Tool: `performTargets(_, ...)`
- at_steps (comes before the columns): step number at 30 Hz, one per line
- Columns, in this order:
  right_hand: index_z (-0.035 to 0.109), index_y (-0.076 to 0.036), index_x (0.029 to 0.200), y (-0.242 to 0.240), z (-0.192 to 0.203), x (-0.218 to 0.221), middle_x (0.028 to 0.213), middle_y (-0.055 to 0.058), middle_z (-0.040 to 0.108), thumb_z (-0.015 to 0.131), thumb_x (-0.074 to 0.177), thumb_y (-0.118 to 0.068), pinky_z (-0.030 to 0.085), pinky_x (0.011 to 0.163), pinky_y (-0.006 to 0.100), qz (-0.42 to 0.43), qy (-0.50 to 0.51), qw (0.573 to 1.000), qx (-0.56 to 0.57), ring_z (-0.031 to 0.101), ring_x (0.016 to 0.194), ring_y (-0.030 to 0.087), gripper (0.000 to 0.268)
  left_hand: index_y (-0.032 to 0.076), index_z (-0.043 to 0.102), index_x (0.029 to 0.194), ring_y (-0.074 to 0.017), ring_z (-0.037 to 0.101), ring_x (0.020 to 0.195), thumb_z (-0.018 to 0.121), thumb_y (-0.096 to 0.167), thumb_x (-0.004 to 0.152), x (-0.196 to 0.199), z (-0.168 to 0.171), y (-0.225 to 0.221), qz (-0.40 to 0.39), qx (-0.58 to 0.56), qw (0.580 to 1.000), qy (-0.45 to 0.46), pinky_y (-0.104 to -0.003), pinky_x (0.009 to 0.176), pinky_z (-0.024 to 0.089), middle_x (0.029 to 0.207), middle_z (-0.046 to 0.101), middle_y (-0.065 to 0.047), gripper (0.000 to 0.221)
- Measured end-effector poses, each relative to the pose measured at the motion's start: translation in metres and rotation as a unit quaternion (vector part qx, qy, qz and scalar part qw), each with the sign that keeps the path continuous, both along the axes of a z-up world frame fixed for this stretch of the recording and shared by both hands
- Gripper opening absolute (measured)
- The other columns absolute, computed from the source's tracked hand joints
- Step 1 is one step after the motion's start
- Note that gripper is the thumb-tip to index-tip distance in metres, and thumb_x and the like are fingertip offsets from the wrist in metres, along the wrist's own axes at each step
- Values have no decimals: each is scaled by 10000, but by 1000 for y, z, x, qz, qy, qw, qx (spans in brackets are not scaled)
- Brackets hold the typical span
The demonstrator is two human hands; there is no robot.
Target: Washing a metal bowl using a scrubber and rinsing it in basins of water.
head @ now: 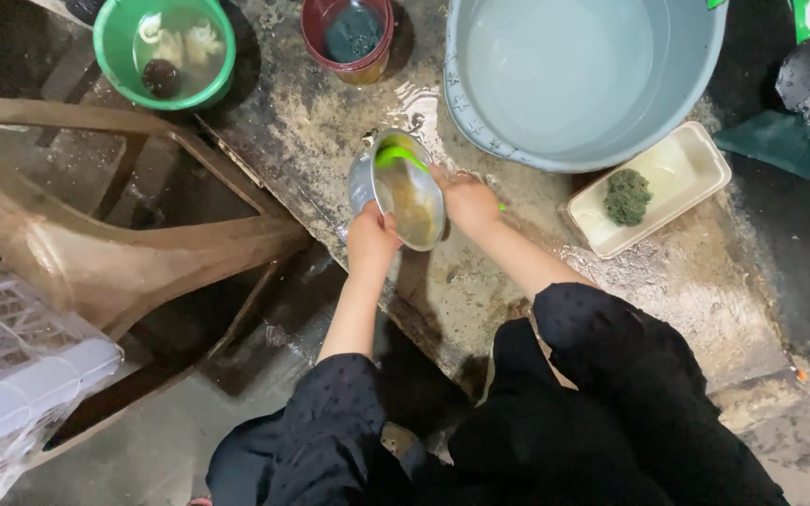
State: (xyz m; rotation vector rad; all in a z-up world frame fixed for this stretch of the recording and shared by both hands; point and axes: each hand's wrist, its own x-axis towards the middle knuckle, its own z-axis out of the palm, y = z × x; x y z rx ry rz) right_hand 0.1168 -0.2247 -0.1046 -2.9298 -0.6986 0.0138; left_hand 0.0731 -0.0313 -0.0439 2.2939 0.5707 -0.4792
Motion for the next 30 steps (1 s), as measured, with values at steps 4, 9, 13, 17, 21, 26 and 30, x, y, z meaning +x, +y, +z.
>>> performTargets(4, 487, -138, 1532, -16, 33, -16, 893, 225, 724, 437, 989, -53, 617, 719, 434, 6, 199, 979, -38, 747, 832, 341, 552, 96, 670, 961, -281, 755, 714, 548, 221, 984, -3, 11, -5, 2, -22, 1000, -5, -453, 820, 588, 604, 707, -64, 176)
performTargets(9, 504, -33, 1493, -12, 151, -16, 1239, 278, 685, 429, 1000, -66, 608, 857, 485, 11, 358, 932, -55, 725, 1067, 370, 500, 118, 662, 995, -370, 743, 878, 543, 285, 1011, -8, 10, -12, 12, -24, 1000, -13, -506, 862, 571, 702, 728, -108, 205)
performTargets(13, 597, 15, 1382, -12, 92, -57, 980, 268, 746, 455, 987, -43, 629, 760, 488, 17, 352, 934, -59, 764, 914, 365, 423, 123, 642, 915, -340, 748, 795, 547, 273, 1005, -13, 13, -14, 3, -15, 999, -46, -478, 821, 579, 615, 697, -66, 199)
performTargets(17, 581, 21, 1378, -5, 101, -80, 838, 237, 737, 486, 930, -42, 623, 604, 447, 60, 289, 953, -66, 772, 750, 321, 462, 107, 641, 932, -367, 736, 817, 552, 261, 1012, -13, 4, -10, -8, 6, 998, -63, -502, 823, 572, 668, 702, -103, 195)
performTargets(21, 515, 70, 1444, 8, 97, -103, 784, 244, 714, 508, 908, 17, 614, 568, 436, 84, 234, 965, -89, 760, 681, 315, 539, 102, 631, 966, -405, 722, 855, 559, 261, 1005, -20, -14, 4, -20, 44, 997, -56, -540, 820, 567, 736, 697, -141, 179)
performTargets(26, 274, 139, 1559, 29, 2, -116, 933, 311, 687, 506, 885, 117, 611, 633, 461, 43, 275, 950, -142, 737, 772, 353, 713, 81, 650, 1025, -435, 716, 887, 570, 201, 973, -38, -25, 13, -20, 62, 996, -58, -552, 821, 568, 803, 704, -179, 153)
performTargets(30, 480, 101, 1448, 37, -62, -121, 700, 173, 628, 579, 822, 30, 527, 437, 400, -26, 16, 988, -149, 682, 572, 252, 637, 60, 660, 1057, -458, 714, 891, 604, 148, 928, -48, -29, 9, -37, 96, 993, -64, -575, 816, 570, 848, 697, -217, 166)
